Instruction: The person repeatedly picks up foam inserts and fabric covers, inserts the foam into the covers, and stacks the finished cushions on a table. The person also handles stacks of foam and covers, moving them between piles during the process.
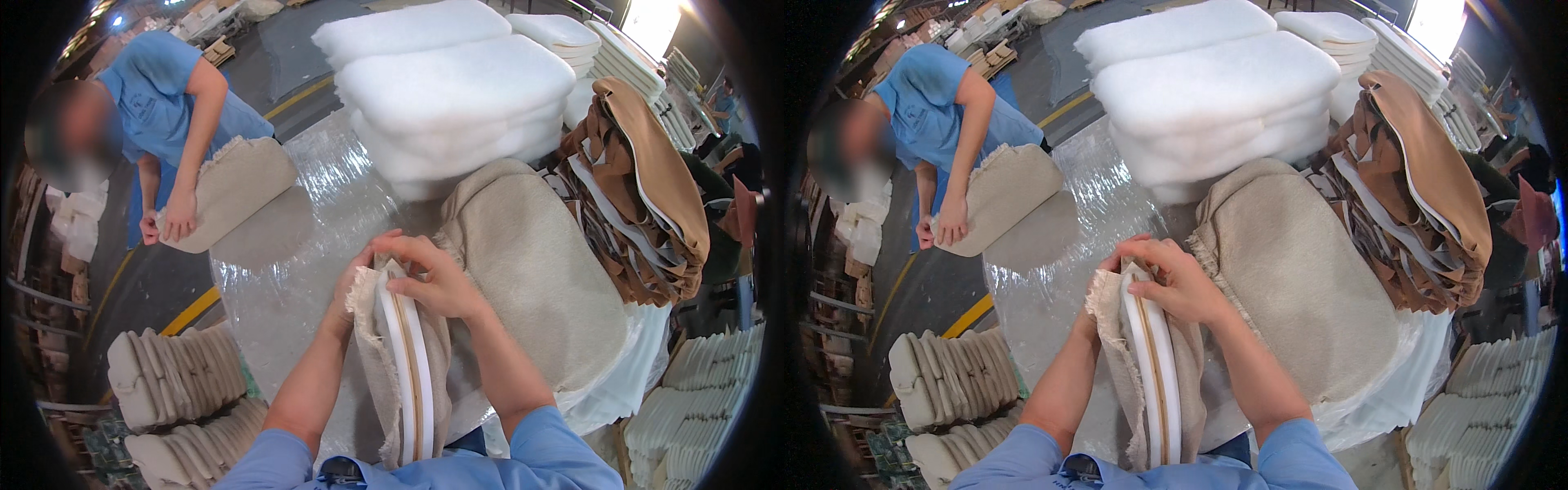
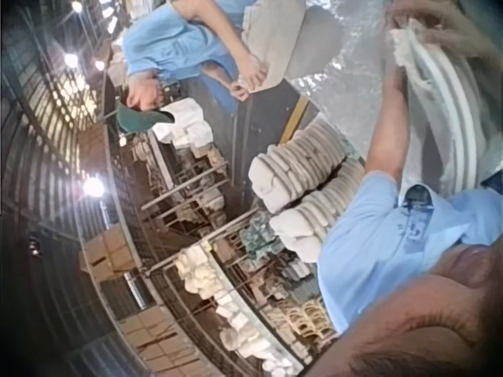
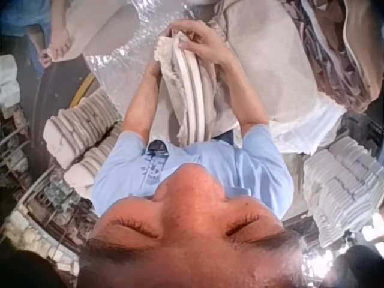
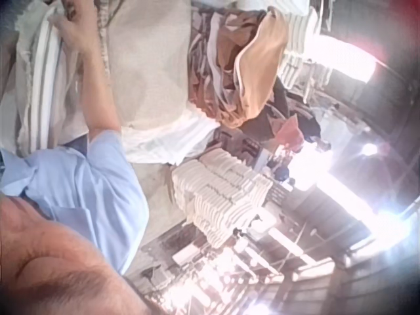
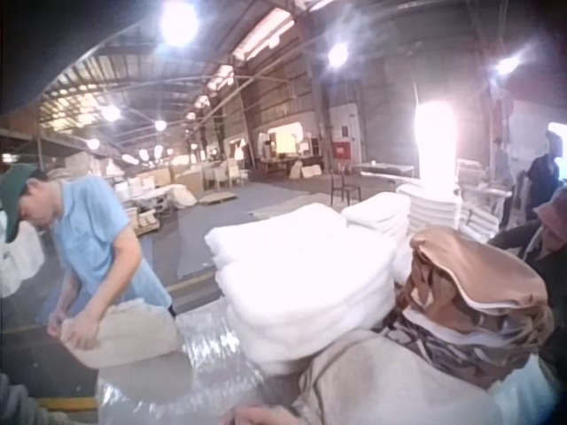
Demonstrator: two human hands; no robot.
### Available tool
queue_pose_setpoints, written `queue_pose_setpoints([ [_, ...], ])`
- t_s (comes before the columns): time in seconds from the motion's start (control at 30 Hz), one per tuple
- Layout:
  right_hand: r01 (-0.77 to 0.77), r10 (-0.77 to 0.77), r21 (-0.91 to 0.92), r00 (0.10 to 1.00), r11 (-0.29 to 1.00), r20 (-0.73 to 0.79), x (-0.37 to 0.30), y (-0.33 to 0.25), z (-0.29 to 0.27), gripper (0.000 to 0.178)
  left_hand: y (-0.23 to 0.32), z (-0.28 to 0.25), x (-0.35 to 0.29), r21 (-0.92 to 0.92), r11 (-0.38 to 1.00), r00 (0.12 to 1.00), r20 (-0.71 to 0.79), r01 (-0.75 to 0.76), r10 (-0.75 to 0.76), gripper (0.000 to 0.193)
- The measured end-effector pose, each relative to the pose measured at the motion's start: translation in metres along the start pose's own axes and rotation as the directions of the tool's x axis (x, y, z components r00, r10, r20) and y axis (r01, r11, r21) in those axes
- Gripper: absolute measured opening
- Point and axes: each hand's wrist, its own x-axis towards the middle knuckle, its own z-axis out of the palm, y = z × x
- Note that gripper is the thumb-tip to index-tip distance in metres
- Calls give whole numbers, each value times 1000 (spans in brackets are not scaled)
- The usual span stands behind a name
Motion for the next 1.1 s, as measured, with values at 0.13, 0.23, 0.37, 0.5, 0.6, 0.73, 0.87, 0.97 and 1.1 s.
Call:
queue_pose_setpoints([
  [0.13,157,-156,-284,987,946,24,7,10,7,21,1,-1,7,88,995,999,0,-42,43,50],
  [0.23,183,-220,-227,964,957,-150,-1,22,26,13,4,-2,8,203,977,998,20,-59,56,50],
  [0.37,194,-227,-146,940,970,-257,-14,31,36,9,6,9,3,308,949,998,15,-67,66,49],
  [0.5,209,-215,-52,932,976,-292,-23,30,46,7,3,4,-2,407,903,991,38,-135,131,49],
  [0.6,256,-264,-66,913,964,-312,-28,30,45,7,4,14,-5,463,880,994,14,-101,106,50],
  [0.73,151,-178,-120,947,981,-267,-23,31,44,12,-6,7,-6,385,917,988,-65,-107,142,47],
  [0.87,67,-74,-44,976,997,-205,-61,22,43,41,4,-19,-13,421,898,946,-216,-132,241,43],
  [0.97,-87,138,176,943,980,-302,-155,9,40,58,15,-23,-46,690,699,841,-255,-188,477,19],
  [1.1,-264,333,293,917,919,-220,-277,-9,39,75,31,-121,-120,934,332,597,-193,-131,779,14],
])
